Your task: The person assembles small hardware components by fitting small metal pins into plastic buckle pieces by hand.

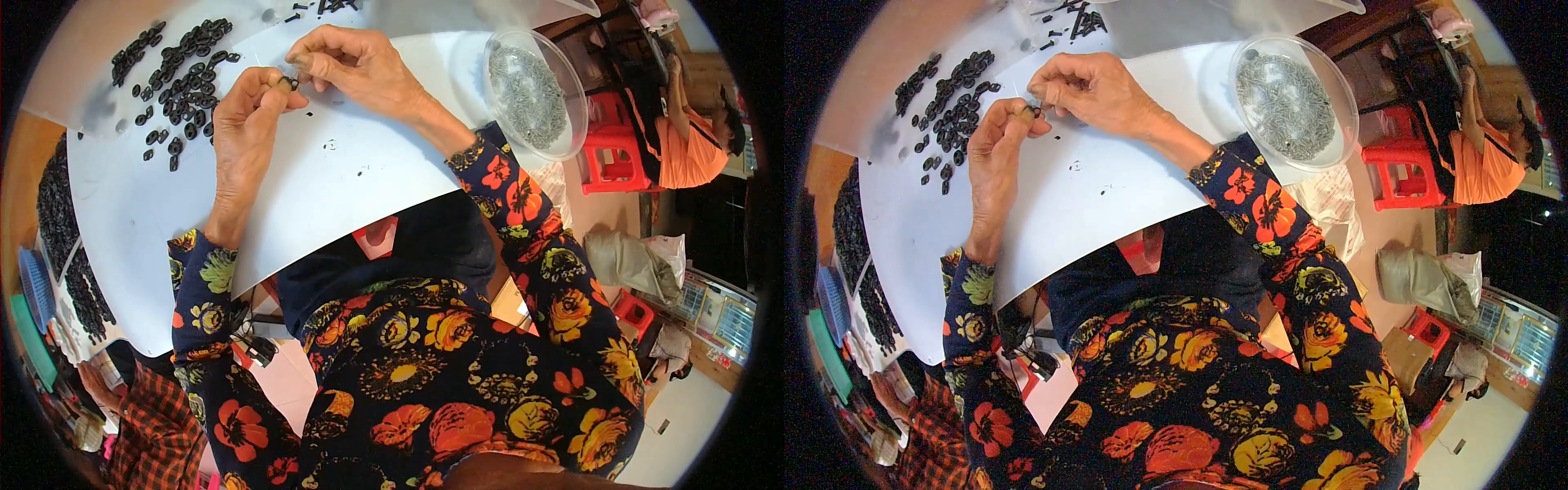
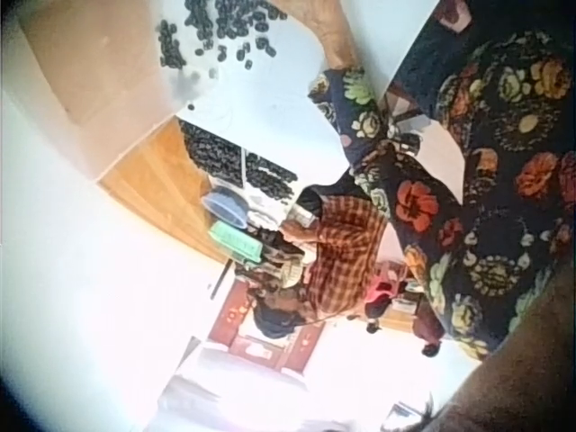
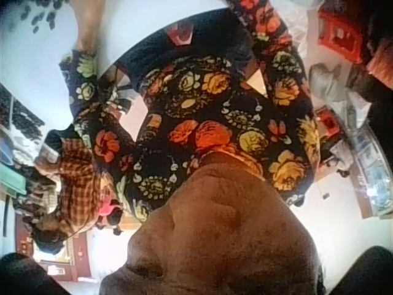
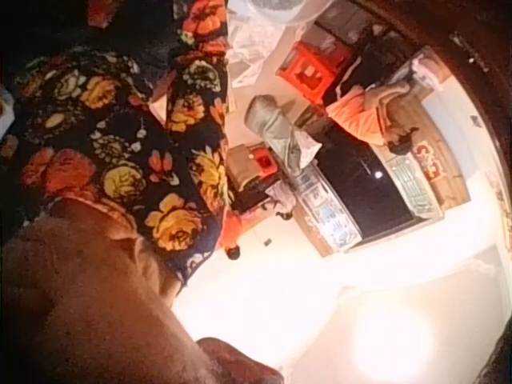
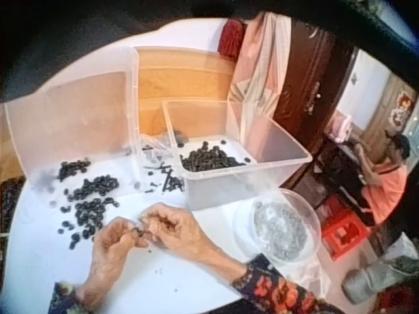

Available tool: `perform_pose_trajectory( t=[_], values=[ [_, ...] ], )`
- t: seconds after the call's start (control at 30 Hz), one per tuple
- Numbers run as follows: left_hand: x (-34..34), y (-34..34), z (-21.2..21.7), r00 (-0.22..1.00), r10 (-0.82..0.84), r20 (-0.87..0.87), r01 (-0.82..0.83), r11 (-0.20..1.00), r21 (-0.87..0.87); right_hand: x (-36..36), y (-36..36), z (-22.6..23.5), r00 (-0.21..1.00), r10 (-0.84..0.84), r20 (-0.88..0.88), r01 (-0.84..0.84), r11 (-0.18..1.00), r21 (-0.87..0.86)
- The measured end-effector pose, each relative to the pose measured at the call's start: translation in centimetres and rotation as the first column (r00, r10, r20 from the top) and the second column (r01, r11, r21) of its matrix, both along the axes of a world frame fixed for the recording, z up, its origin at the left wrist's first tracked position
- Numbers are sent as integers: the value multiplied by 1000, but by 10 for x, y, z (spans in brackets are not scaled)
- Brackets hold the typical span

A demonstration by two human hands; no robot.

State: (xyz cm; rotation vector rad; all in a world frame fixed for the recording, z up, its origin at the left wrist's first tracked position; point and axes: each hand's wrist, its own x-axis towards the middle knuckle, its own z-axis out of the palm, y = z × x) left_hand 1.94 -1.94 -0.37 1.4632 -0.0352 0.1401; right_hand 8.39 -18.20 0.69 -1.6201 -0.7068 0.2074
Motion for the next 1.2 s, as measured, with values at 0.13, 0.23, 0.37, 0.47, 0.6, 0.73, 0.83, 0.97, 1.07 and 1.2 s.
perform_pose_trajectory(
  t=[0.13, 0.23, 0.37, 0.47, 0.6, 0.73, 0.83, 0.97, 1.07, 1.2],
  values=[
    [0, 0, 0, 999, -32, -9, 33, 999, 38, 1, 0, -5, 997, 68, 46, -69, 997, 17],
    [1, -1, 0, 999, -33, -12, 33, 999, 31, 0, 0, -5, 999, 42, 12, -42, 998, -43],
    [-3, -5, 3, 999, 40, -22, -36, 986, 161, -3, 5, -8, 1000, 4, 30, -3, 1000, -19],
    [-4, -6, 1, 998, 46, 51, -52, 991, 126, -4, 6, -9, 1000, -8, 14, 9, 999, -42],
    [-1, -2, 4, 999, 37, -7, -35, 989, 140, -4, 5, -5, 999, -17, -43, 17, 1000, -6],
    [-3, 1, 6, 999, -18, -45, 23, 994, 111, -3, 2, -1, 999, 9, -48, -7, 1000, 28],
    [-3, 2, 2, 999, -39, -30, 41, 997, 63, -2, 3, -2, 999, 51, -3, -51, 998, -33],
    [-3, -3, 2, 999, -14, -35, 18, 994, 112, -2, 3, -2, 999, 4, 43, -1, 997, -74],
    [-6, -7, 10, 999, 38, 24, -42, 973, 227, -7, 5, -3, 998, -26, 65, 30, 997, -66],
    [-2, -3, 3, 999, 32, 1, -32, 985, 171, -6, 8, -5, 999, -21, -27, 20, 1000, -21]
  ],
)
